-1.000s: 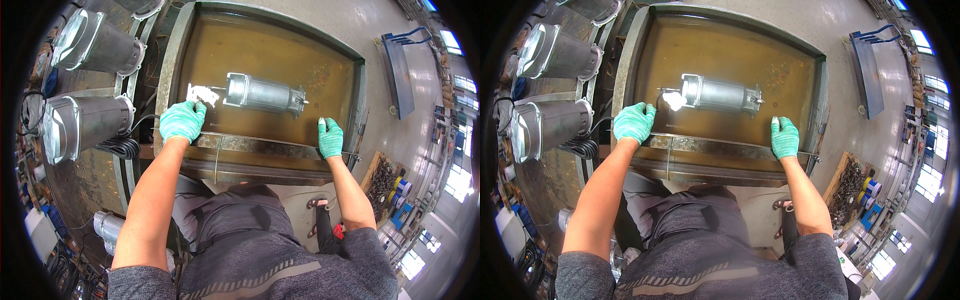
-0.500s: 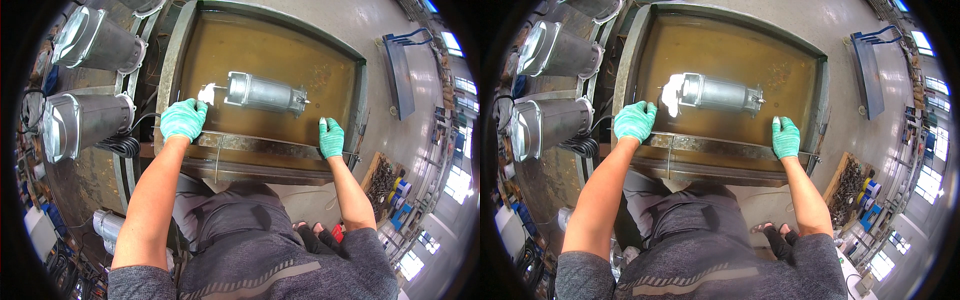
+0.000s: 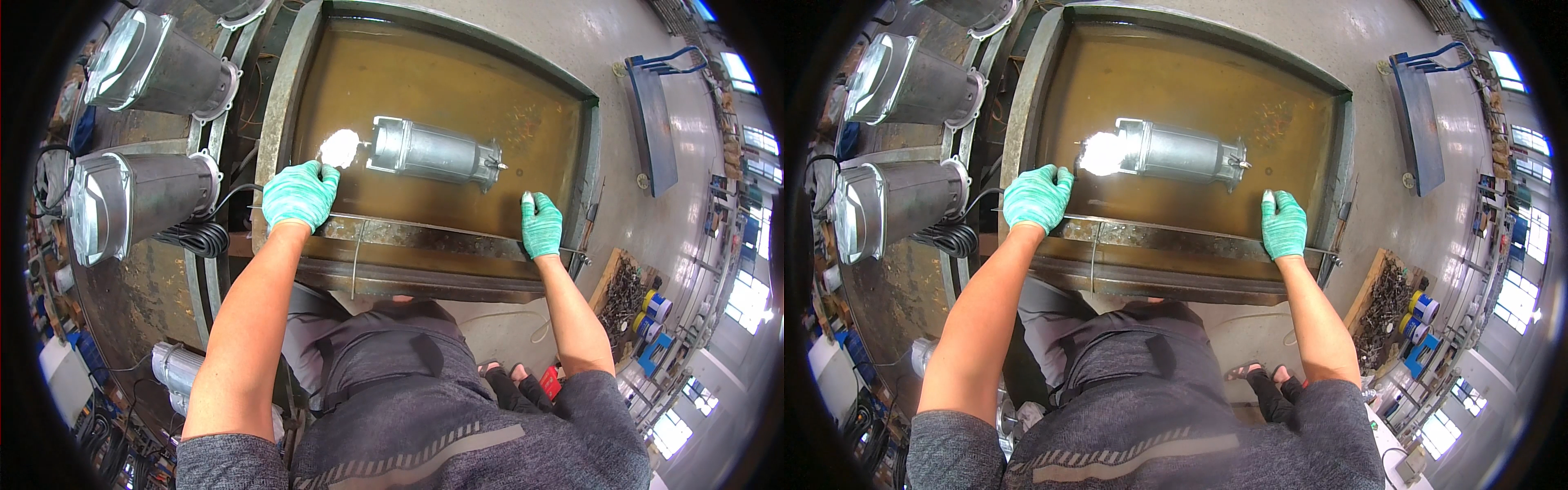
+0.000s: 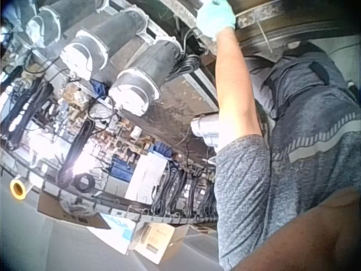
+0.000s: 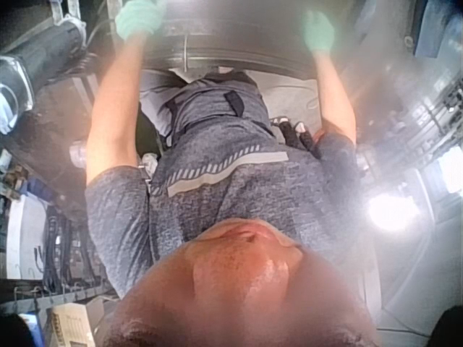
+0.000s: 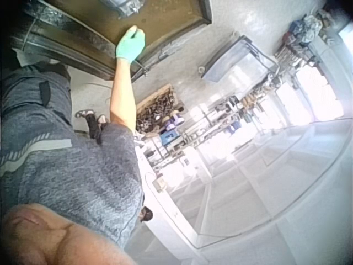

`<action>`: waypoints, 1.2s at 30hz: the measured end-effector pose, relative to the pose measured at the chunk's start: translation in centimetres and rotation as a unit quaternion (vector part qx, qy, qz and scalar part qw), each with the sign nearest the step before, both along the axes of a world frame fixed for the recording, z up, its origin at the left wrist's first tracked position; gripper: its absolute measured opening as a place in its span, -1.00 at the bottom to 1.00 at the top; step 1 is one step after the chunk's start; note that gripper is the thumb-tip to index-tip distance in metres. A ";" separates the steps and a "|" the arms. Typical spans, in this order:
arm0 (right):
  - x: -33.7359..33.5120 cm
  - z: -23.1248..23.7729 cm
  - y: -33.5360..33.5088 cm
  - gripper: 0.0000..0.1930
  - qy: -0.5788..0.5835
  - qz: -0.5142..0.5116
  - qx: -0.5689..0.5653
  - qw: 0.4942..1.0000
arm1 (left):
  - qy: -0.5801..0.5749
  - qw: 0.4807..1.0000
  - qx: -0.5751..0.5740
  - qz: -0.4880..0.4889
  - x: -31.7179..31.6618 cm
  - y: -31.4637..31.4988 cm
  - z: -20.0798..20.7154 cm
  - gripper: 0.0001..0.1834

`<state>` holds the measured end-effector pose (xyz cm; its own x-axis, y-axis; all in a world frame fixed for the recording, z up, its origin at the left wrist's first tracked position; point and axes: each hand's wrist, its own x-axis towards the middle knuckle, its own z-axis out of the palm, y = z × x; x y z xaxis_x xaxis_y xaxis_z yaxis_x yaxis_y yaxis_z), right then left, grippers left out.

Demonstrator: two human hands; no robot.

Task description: The person picks up a motor, secures it in a fixture, and lowers it into a tank of water to check for leaks, then removes it and places it in a row with other motors.

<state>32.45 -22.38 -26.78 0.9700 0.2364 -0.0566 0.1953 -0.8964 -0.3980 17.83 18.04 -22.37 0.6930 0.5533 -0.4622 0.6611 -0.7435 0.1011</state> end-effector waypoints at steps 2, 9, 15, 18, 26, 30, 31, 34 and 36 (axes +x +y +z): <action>0.0 -0.1 -0.2 -0.70 0.003 -0.003 0.001 1.000 | 0.000 1.000 0.000 0.000 0.1 -0.1 0.2 -0.51; -0.1 0.0 0.0 -0.70 -0.004 0.003 0.011 1.000 | -0.029 0.999 -0.005 0.014 -0.3 -0.1 -0.2 -0.54; 0.0 -0.1 -0.1 -0.70 0.005 -0.002 0.006 1.000 | -0.017 1.000 -0.003 -0.002 -0.2 0.0 -0.1 -0.52; 0.0 0.0 0.0 -0.71 0.005 -0.001 0.007 1.000 | -0.010 1.000 -0.001 0.001 -0.2 0.0 -0.2 -0.52; -0.1 0.2 0.0 -0.70 0.001 -0.001 0.007 1.000 | -0.010 1.000 -0.002 0.002 -0.1 -0.1 -0.2 -0.52; -0.1 0.2 0.1 -0.70 0.009 -0.002 0.006 1.000 | 0.000 1.000 -0.009 0.013 -0.1 0.0 0.0 -0.52; -0.1 0.1 0.1 -0.69 0.001 0.003 0.003 1.000 | -0.003 1.000 -0.010 0.012 -0.2 0.0 0.1 -0.51; -0.1 0.3 0.2 -0.68 0.011 0.004 0.005 1.000 | 0.000 1.000 -0.012 0.018 -0.2 0.1 0.0 -0.49; -0.1 0.0 -0.1 -0.68 -0.011 0.025 0.013 1.000 | 0.018 1.000 -0.012 0.015 0.0 0.2 -0.1 -0.49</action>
